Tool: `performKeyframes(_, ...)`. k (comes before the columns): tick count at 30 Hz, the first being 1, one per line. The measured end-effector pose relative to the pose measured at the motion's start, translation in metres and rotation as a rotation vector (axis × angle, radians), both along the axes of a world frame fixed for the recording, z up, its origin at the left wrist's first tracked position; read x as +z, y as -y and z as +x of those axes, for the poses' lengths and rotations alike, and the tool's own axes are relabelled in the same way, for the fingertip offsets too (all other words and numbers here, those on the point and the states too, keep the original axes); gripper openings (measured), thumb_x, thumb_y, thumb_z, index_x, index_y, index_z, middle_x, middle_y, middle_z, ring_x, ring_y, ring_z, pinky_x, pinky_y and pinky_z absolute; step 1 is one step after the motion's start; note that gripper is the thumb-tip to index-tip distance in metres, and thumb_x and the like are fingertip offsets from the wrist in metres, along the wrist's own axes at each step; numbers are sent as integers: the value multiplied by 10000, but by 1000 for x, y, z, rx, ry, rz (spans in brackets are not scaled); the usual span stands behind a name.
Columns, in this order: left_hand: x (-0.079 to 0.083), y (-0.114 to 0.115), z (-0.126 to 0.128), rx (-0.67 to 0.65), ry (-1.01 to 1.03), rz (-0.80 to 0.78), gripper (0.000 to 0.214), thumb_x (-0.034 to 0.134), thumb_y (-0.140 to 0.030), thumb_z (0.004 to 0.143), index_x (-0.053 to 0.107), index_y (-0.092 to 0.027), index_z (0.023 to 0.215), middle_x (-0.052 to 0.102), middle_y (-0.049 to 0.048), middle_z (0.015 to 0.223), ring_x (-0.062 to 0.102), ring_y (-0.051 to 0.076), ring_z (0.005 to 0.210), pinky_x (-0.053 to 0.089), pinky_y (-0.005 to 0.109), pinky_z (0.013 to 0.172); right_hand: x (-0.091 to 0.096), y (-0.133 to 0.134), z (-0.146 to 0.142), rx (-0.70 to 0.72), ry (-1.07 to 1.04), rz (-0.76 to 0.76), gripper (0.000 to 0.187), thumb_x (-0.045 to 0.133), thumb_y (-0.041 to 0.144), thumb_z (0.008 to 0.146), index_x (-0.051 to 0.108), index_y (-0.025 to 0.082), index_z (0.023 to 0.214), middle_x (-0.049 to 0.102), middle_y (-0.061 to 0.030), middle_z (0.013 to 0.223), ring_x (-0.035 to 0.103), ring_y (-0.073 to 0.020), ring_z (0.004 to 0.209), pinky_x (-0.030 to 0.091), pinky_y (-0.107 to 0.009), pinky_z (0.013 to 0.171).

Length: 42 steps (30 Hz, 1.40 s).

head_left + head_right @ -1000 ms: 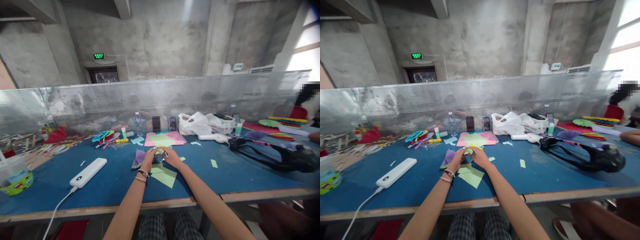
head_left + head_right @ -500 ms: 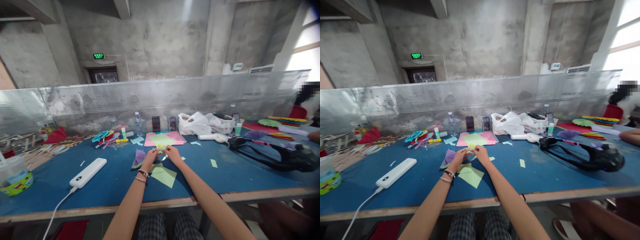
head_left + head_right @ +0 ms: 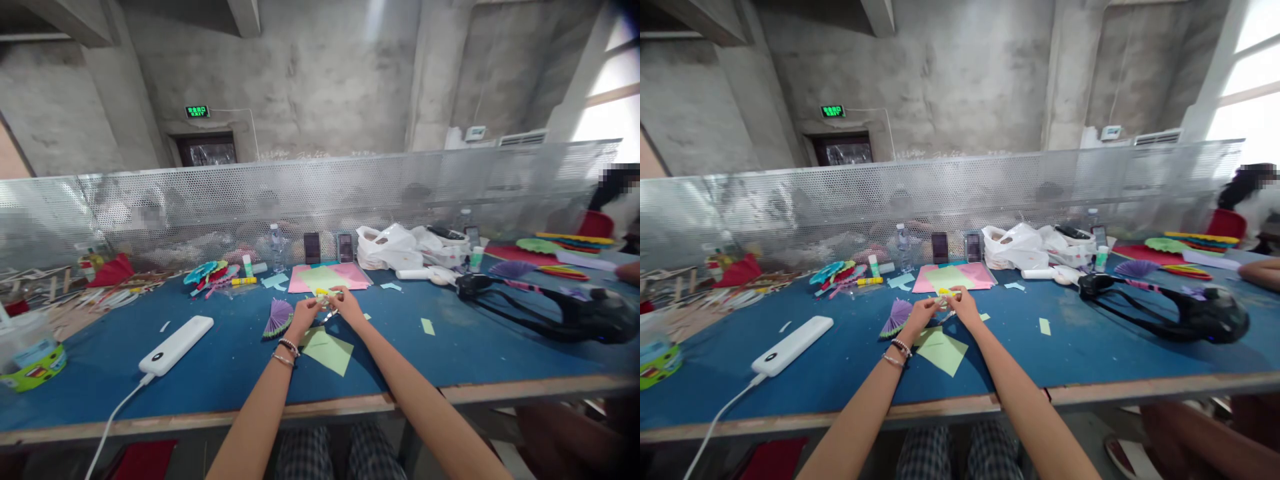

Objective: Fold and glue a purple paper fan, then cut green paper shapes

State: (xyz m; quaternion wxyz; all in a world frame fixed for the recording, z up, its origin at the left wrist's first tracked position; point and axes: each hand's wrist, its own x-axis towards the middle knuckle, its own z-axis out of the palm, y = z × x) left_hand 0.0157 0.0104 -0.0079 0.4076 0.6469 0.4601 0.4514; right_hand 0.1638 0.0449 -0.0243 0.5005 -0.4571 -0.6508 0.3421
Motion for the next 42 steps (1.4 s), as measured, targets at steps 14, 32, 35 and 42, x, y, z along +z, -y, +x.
performKeyframes(14, 4, 4, 0, 32, -20, 10, 287, 513, -335, 860, 558, -118, 1041, 592, 59, 997, 589, 169, 852, 503, 351, 740, 5, 4, 0, 25, 33, -60, 273, 495, 339, 873, 546, 129, 1040, 590, -48, 960, 586, -128, 792, 507, -312, 695)
performKeyframes(32, 0, 0, 1, -4, 0, -15, 288, 507, -338, 864, 557, -118, 1044, 596, 63, 1000, 592, 166, 855, 504, 355, 747, 9, 7, 1, 16, -23, -78, 279, 480, 350, 880, 546, 129, 1036, 592, -46, 946, 585, -122, 775, 507, -302, 679)
performKeyframes(35, 0, 0, 1, -3, 1, -17, 286, 511, -334, 862, 557, -119, 1045, 594, 64, 1006, 592, 168, 860, 503, 357, 750, 8, 7, 1, 17, -35, -81, 282, 476, 357, 881, 547, 133, 1036, 592, -48, 955, 585, -125, 784, 507, -306, 689)
performKeyframes(42, 3, 3, 2, 4, 11, -20, 284, 515, -329, 860, 557, -119, 1048, 592, 64, 1013, 590, 171, 868, 503, 359, 754, 9, 9, 1, 13, -38, -78, 283, 475, 360, 880, 551, 134, 1031, 592, -48, 958, 585, -127, 791, 505, -310, 696)
